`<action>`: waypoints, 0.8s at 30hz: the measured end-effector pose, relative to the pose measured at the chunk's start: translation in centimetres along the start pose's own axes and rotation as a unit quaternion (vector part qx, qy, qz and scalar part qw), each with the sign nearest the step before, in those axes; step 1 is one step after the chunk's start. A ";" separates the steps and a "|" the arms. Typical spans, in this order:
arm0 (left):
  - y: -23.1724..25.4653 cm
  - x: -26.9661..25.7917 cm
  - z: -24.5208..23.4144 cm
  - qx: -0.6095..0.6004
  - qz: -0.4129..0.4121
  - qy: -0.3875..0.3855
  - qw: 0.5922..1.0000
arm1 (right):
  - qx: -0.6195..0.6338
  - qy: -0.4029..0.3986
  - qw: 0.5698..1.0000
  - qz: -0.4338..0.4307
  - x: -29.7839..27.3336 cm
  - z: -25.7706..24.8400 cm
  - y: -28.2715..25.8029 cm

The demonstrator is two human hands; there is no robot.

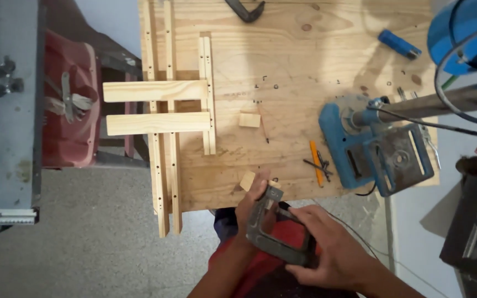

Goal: Marking and arranging wooden pieces on a workbench for assembly, followed by securing a component with a C-clamp.

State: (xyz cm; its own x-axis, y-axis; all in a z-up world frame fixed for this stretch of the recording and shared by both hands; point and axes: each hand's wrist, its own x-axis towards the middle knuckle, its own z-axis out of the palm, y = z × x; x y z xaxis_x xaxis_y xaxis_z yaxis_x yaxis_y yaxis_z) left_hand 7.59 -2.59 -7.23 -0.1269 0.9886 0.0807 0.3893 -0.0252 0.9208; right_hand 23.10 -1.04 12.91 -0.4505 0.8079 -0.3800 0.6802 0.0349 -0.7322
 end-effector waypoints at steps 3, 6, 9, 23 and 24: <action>2.1 1.3 -0.6 -0.062 0.133 0.093 0.985 | -0.017 0.019 0.999 -0.027 0.6 0.2 0.1; 2.6 1.8 -0.4 -0.061 0.133 0.119 0.982 | -0.018 0.003 1.000 0.003 0.8 0.6 0.6; 2.8 1.7 -0.5 -0.009 0.118 0.101 0.988 | -0.039 0.008 0.999 -0.002 1.0 0.1 0.3; 6.0 4.1 -1.7 -0.126 0.141 0.127 0.974 | 0.042 -0.013 0.987 0.152 4.1 0.3 1.4; 6.0 4.3 -1.8 -0.087 0.137 0.120 0.979 | 0.019 -0.015 0.989 0.145 4.1 0.6 1.8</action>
State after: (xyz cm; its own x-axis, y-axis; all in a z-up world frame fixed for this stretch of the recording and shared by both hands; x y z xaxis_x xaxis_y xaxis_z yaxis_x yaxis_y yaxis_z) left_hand 7.74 1.20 -0.70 -0.2584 0.8785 0.4017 0.2805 -0.3297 0.9015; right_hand 22.19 2.01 9.68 -0.2574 0.7628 -0.5932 0.7617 -0.2175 -0.6103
